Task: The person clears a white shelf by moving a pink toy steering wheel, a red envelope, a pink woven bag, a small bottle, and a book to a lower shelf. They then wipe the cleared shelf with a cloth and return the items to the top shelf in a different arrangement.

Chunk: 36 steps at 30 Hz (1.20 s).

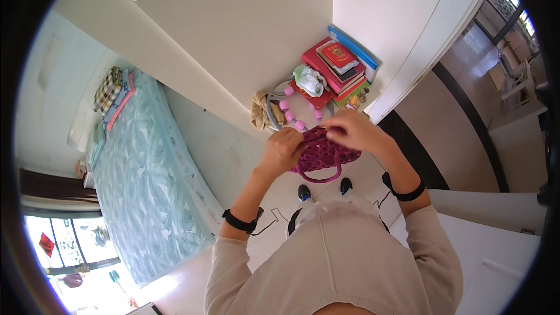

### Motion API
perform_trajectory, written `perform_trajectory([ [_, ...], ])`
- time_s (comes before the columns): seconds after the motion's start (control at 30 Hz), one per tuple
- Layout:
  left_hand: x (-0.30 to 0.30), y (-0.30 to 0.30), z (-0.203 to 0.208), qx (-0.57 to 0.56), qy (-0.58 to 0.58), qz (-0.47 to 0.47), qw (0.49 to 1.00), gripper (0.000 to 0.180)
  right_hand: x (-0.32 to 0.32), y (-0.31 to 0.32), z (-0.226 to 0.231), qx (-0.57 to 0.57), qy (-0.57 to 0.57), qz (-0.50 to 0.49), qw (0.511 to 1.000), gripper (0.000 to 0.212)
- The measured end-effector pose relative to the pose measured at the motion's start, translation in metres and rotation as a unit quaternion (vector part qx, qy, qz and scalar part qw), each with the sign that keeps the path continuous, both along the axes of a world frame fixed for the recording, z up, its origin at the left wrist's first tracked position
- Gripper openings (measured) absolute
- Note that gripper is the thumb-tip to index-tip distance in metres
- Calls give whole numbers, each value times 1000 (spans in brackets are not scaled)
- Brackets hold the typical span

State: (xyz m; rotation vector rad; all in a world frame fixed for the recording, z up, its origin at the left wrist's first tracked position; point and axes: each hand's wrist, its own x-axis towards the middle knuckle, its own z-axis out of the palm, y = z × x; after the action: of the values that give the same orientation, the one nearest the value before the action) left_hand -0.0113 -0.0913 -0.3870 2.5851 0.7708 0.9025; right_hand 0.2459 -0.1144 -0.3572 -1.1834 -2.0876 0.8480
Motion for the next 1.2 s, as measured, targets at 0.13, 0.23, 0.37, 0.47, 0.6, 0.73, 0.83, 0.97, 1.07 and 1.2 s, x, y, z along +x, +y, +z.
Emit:
perform_trajectory([
  [0.13,-12,9,23,-18,-33,24,999,21,45,-13,11,-35,119,-7,992,93],
  [0.23,-13,14,58,-23,-28,-45,998,21,31,-35,12,-83,105,-14,991,117],
  [0.37,-4,18,95,-16,-72,-97,992,26,34,-34,14,-96,205,-36,973,76],
  [0.47,2,23,112,-21,-60,-94,994,23,34,-43,24,-49,224,-82,970,64],
  [0.6,15,30,108,-42,-84,-46,995,47,35,-50,39,-13,214,-151,965,60],
  [0.73,13,27,77,-131,-119,8,984,109,44,-53,28,54,222,-213,950,52],
  [0.83,13,17,32,-247,-177,22,952,108,37,-53,13,53,254,-237,936,53],
  [0.97,5,4,-49,-505,-325,99,794,77,-8,-53,-13,16,207,-195,959,51],
  [1.07,-19,-9,-77,-567,-325,163,740,63,-21,-57,-17,-55,150,-144,977,59],
  [1.2,-42,-21,-95,-565,-315,208,734,53,-32,-53,-40,-22,140,-54,988,64],
])
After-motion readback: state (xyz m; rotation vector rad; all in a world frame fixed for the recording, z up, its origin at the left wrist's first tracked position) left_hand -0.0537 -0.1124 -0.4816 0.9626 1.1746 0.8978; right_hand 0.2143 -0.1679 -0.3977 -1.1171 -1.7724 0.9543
